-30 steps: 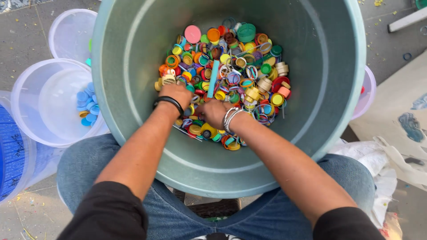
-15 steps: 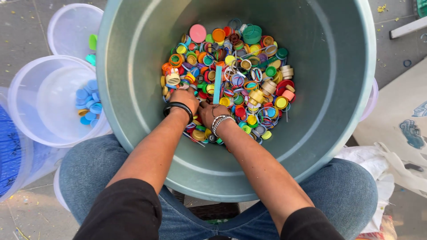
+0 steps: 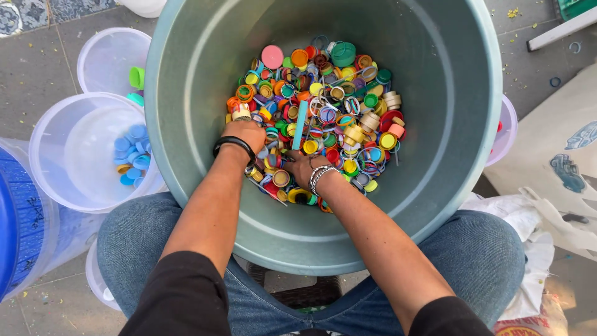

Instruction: Sorting a large quantity of plastic bottle caps from a bucket into various separate containers based on color.

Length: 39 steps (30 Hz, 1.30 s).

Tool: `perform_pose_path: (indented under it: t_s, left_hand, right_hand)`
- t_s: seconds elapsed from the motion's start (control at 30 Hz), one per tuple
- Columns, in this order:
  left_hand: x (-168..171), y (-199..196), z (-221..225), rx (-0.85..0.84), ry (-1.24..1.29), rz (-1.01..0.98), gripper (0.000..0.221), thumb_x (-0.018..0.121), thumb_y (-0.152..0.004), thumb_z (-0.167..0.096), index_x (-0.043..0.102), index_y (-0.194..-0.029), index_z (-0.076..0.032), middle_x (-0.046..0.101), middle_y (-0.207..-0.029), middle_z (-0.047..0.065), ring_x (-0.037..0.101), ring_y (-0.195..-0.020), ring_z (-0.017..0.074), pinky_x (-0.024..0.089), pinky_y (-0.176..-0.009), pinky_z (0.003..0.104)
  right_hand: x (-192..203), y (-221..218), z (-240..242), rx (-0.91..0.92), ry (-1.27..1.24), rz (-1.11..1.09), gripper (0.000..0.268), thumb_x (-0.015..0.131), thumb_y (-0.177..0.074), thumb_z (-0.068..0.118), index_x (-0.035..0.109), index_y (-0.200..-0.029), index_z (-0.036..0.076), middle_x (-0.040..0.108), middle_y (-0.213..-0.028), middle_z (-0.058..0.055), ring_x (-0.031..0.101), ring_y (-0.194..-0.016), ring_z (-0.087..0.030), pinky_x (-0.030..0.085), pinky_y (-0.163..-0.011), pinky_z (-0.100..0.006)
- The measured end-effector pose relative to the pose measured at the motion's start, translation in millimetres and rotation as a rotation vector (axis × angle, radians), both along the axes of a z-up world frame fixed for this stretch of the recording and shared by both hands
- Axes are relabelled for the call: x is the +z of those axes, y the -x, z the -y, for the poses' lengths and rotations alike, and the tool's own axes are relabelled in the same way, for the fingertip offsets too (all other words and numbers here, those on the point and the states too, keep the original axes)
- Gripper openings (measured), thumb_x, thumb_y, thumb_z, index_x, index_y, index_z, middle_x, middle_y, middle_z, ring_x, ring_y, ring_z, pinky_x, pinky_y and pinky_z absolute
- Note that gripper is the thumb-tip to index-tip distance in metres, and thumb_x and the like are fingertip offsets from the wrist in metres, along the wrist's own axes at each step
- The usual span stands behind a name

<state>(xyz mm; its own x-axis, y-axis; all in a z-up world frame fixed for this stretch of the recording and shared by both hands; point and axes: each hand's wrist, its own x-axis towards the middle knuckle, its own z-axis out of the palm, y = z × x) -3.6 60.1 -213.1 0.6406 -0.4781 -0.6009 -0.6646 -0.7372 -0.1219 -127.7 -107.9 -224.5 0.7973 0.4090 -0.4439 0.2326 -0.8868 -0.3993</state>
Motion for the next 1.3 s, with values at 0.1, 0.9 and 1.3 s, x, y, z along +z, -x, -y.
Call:
perform_pose_path:
  t_s: [0.1,0.9,1.3]
  left_hand:
    - [43,-4,-5,0.222,0.126,-0.077,0.03,0.071,-0.091,-0.034,0.077,-0.115,-0.016,0.072,-0.122,0.01,0.067,-0.115,0.0288,0.055,-0.094,0.044]
    - [64,-19,14,0.386,0.257,-0.312,0.045,0.081,-0.078,-0.045,0.077,-0.117,-0.023,0.072,-0.121,0.008,0.068,-0.111,0.029,0.053,-0.099,0.042]
    - [197,-3,0,0.843,0.84,-0.379,0.045,0.076,-0.079,-0.047,0.075,-0.107,-0.011,0.075,-0.088,0.011,0.068,-0.061,0.0201,0.054,-0.056,0.035]
  right_hand:
    - [-25,-8,-9,0.039,-0.021,-0.093,0.054,0.062,-0.087,0.013,0.056,-0.139,0.025,0.062,-0.135,-0.007,0.065,-0.118,-0.031,0.058,-0.088,-0.049]
    - [35,-25,48,-0.12,0.23,-0.287,0.036,0.077,-0.085,0.029,0.073,-0.111,0.004,0.072,-0.114,-0.02,0.07,-0.107,-0.035,0.057,-0.092,-0.045]
    - [27,-68,-1,-0.418,-0.201,0.323,0.036,0.074,-0.084,0.023,0.066,-0.114,0.007,0.07,-0.112,-0.016,0.069,-0.094,-0.039,0.055,-0.074,-0.052]
